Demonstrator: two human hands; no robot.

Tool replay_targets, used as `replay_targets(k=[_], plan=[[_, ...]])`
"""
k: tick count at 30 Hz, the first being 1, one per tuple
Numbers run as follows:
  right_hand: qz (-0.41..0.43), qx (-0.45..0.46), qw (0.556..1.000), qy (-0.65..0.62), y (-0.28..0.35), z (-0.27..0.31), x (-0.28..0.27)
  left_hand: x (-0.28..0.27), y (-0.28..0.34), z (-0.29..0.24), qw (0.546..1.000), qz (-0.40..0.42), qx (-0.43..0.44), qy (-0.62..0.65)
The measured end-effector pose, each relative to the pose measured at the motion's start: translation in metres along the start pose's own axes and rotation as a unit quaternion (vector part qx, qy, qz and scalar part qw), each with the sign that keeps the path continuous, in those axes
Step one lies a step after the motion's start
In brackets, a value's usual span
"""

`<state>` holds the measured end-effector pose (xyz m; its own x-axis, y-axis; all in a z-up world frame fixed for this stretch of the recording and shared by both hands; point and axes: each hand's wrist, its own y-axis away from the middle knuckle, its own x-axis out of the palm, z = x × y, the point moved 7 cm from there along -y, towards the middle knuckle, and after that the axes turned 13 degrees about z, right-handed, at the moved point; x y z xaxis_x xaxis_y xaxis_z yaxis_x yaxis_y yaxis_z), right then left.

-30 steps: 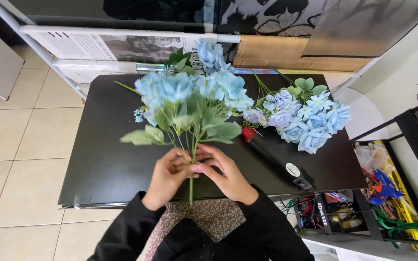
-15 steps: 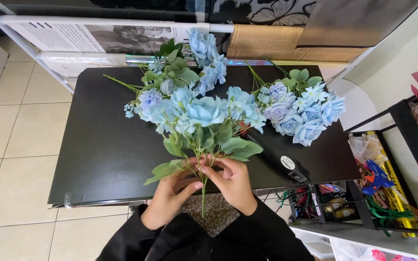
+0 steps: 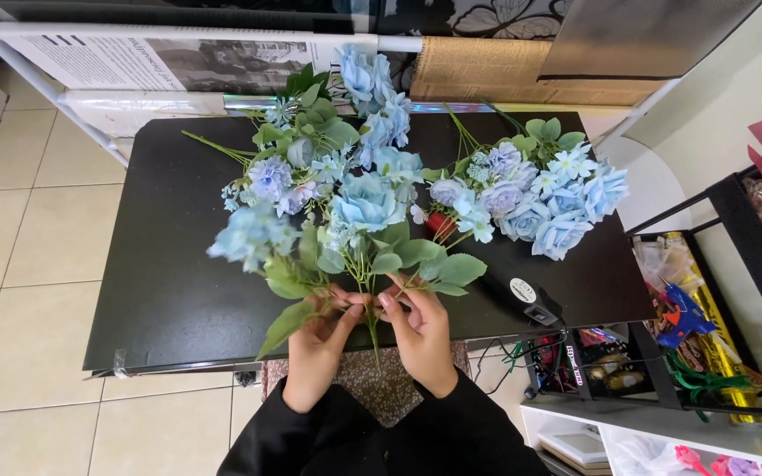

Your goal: The person uses a heat gun to apply heat to the stems and leaves of artificial blue flowers. They handle several bunches of flowers on a black table, rotating them to apply heat evenly, and then place them back on the surface.

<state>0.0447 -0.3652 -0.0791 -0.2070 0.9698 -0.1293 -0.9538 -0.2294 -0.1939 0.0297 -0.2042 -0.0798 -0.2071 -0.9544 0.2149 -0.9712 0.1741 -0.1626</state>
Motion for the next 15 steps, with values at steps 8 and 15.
replay_targets(k=[8, 15], plan=[[-0.066, -0.098, 0.988, -0.096, 0.019, 0.005, 0.012, -0.005, 0.021, 0.027, 0.997, -0.019, -0.015, -0.076], [-0.106, -0.074, 0.982, -0.138, 0.031, 0.026, -0.002, -0.022, 0.066, 0.065, 0.995, 0.058, 0.083, -0.010]])
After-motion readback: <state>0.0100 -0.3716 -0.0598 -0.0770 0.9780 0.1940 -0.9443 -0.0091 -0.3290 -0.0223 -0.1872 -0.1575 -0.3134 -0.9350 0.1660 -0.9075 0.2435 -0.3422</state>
